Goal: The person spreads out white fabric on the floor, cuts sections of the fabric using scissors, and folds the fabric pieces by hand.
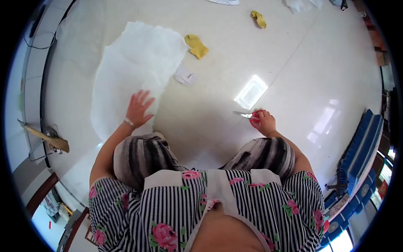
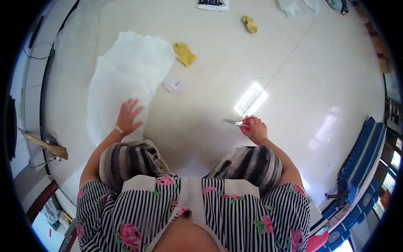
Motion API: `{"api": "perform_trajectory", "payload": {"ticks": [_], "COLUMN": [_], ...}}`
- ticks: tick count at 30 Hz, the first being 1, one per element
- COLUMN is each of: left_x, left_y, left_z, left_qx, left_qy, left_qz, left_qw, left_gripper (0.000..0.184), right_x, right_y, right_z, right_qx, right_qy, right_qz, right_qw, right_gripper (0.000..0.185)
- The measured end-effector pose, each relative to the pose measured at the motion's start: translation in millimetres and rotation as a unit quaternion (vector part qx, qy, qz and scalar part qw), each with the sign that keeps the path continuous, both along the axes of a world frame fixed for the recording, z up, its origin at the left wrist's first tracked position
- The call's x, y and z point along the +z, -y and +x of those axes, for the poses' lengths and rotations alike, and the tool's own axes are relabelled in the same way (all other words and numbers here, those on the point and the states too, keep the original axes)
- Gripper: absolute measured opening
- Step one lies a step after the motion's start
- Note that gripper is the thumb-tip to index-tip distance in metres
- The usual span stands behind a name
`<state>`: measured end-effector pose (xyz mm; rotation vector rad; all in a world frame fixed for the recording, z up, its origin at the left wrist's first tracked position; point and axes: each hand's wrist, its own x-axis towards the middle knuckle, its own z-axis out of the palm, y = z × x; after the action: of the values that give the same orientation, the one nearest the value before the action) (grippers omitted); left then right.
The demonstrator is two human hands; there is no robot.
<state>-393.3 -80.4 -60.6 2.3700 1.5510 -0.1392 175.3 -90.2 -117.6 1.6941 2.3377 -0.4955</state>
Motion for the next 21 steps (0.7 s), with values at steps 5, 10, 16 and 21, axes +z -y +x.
{"api": "perform_trajectory", "payload": {"ticks": [5,10,16,21], "left_x": [-23.2,-37.0,-51.1,-62.7], "left_y": [-50.2,-86.5,-101.5,-96.3], "left_z": [-1.9,-33.1,-54.7,-26.0], "left_qx": [-0.098,0.102,0.209,0.202], "left_qy": [-0.124,-0.195,-0.159,-0.217], "left_qz": [-0.096,-0.097,-0.116,-0.180], "left_qw": [0.983,0.971,0.958,0.938], "left_gripper": [0.064,0.068,0.088,0.108], "right_x": [19.2,38.8,47.4,25.7], "right_y": [-24.5,-68.3,-99.2,-97.2], "right_z": [-10.5,0.7,-29.3,-154.8], "right_qx": [-0.105,-0.314,-0.245,0.033], "right_qy": [-0.017,-0.027,-0.132,-0.225], "right_qz": [0.011,0.029,-0.065,-0.237], "right_qw": [0.994,0.949,0.958,0.944], "right_gripper": [0.045,0.043,0.042,0.050]}}
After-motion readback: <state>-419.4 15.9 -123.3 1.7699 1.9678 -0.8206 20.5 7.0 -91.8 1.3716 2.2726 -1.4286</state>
